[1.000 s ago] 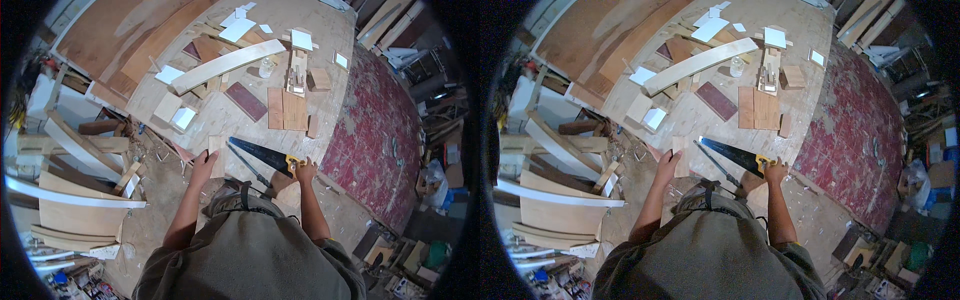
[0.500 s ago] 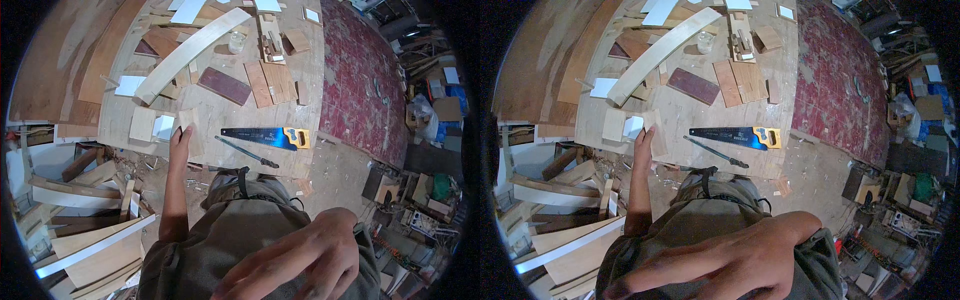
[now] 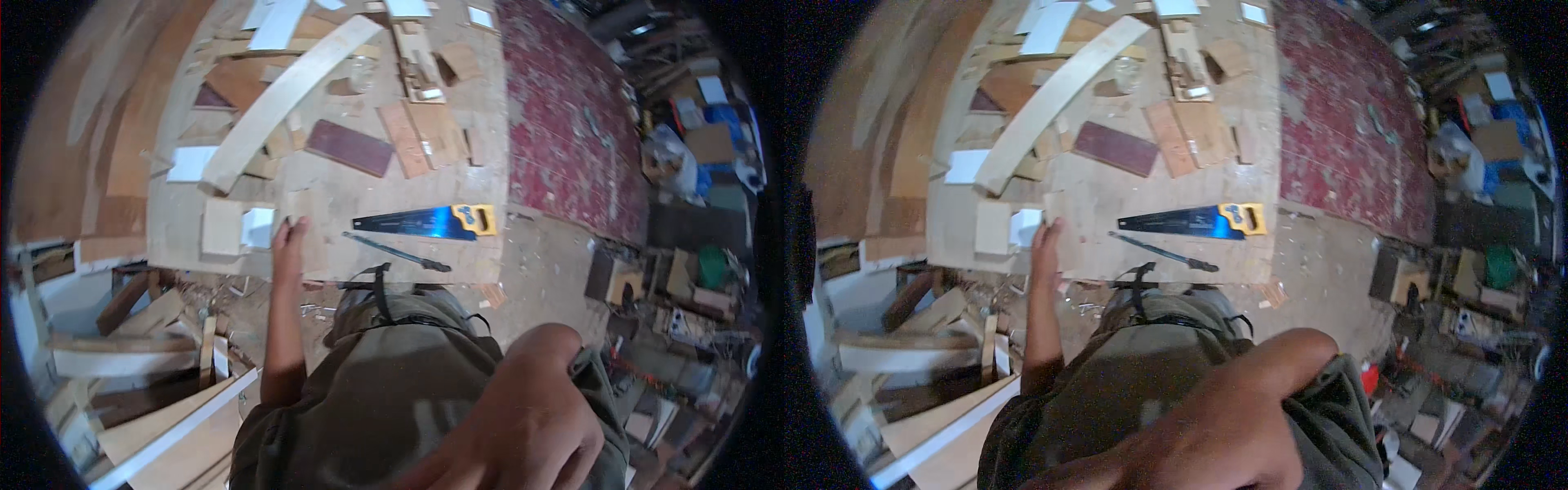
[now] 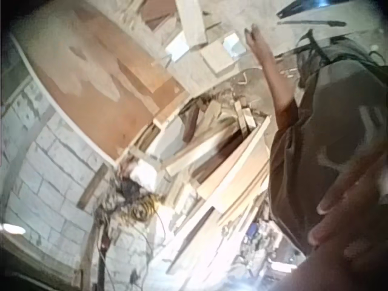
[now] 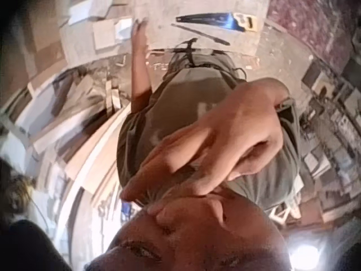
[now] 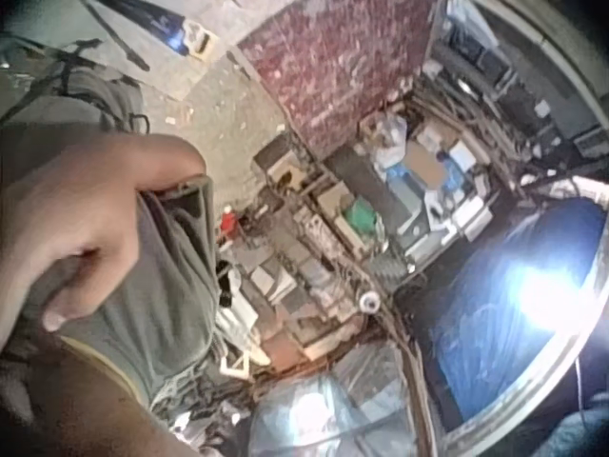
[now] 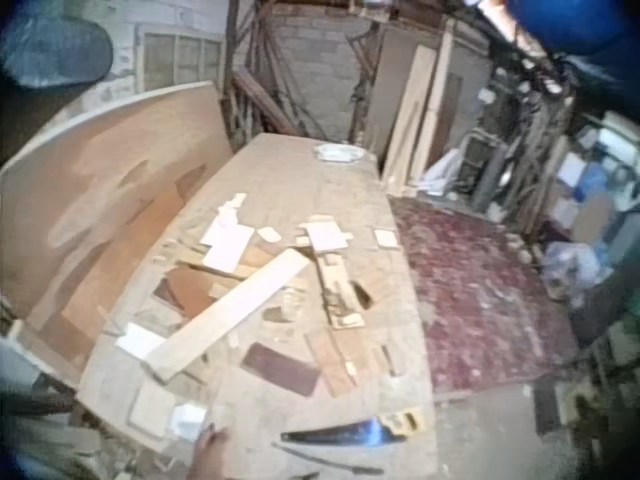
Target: Sawing a small piece of wood with a hand saw and then sanding it using a sanding block.
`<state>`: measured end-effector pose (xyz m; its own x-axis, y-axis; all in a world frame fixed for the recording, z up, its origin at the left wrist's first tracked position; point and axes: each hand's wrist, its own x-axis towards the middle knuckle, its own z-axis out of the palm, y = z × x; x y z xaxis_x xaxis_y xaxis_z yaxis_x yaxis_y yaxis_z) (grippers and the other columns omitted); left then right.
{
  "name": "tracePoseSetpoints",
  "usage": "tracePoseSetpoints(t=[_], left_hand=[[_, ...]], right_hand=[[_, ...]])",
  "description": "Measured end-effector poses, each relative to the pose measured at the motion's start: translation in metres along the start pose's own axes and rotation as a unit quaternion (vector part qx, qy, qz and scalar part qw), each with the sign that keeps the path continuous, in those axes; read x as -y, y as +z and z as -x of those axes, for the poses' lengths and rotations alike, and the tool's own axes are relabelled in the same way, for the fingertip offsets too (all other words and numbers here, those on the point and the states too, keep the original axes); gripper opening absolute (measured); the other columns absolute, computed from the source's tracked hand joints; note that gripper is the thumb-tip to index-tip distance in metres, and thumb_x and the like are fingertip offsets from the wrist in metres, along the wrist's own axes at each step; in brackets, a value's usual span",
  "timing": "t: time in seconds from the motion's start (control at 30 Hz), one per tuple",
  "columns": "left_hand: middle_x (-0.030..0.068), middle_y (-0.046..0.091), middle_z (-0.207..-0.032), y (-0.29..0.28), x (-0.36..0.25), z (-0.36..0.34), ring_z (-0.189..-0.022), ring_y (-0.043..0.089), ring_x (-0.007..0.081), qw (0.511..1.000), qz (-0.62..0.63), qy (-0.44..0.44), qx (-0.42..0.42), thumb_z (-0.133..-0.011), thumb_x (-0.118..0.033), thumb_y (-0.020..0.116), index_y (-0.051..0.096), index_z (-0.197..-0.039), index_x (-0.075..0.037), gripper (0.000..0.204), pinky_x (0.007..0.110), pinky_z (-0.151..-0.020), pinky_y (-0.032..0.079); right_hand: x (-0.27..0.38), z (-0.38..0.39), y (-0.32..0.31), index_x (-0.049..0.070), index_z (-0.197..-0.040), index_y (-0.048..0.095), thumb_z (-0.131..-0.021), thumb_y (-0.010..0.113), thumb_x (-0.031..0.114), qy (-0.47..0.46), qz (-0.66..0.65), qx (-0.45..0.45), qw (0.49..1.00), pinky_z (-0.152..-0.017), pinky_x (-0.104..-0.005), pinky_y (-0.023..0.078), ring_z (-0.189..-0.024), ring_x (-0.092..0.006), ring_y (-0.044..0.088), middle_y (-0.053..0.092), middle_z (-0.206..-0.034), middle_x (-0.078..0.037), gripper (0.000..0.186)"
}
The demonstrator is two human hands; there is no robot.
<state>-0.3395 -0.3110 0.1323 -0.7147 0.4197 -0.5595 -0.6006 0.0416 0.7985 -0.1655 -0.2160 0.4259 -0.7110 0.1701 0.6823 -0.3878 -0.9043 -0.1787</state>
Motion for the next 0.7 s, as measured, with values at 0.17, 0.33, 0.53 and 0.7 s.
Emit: tracePoseSetpoints(t=[0.17,0.33,0.53,0.7], left_hand=[[0.0163,0.068,-0.117,0.006,-0.016,-0.013,-0.099,0.071,0.0292,0.996,0.081,0.02,0.044,-0.103,-0.029,0.056,0.052,-0.133,0.0,0.042,0.04,-0.08,0.06],[0.0169,0.062,-0.13,0.029,-0.011,-0.026,-0.115,0.064,0.0292,0.99,0.105,0.006,0.098,-0.107,-0.041,0.045,0.047,-0.141,-0.001,0.053,0.043,-0.093,0.055],[0.0126,0.057,-0.142,0.084,-0.013,-0.003,-0.127,0.056,0.0233,0.976,0.119,-0.048,0.175,-0.107,-0.053,0.036,0.044,-0.147,-0.002,0.065,0.039,-0.106,0.046],[0.0128,0.056,-0.14,0.105,0.016,-0.008,-0.128,0.054,0.0224,0.979,0.006,-0.084,0.188,-0.106,-0.057,0.036,0.044,-0.147,0.0,0.07,0.039,-0.114,0.037]], right_hand=[[0.033,-0.04,-0.047,0.008,-0.158,0.033,-0.091,0.048,0.003,0.075,-0.019,0.112,0.991,-0.118,-0.07,0.01,-0.148,-0.0553,0.019,0.003,-0.167,-0.026,0.068],[0.108,-0.031,-0.094,-0.005,-0.127,0.061,-0.096,0.059,0.005,0.21,0.338,-0.048,0.916,-0.095,-0.0451,0.052,-0.113,-0.0343,0.063,0.065,-0.124,-0.02,0.032],[0.073,0.081,-0.194,0.004,-0.146,0.045,-0.088,0.078,0.035,0.446,0.678,-0.251,0.528,-0.087,-0.0367,0.054,-0.104,-0.0278,0.066,0.067,-0.116,-0.021,0.073],[0.071,0.125,-0.221,0.001,-0.129,0.054,-0.091,0.075,0.032,0.434,0.622,-0.359,0.543,-0.075,-0.0328,0.055,-0.086,-0.0209,0.068,0.069,-0.096,-0.014,0.053]])
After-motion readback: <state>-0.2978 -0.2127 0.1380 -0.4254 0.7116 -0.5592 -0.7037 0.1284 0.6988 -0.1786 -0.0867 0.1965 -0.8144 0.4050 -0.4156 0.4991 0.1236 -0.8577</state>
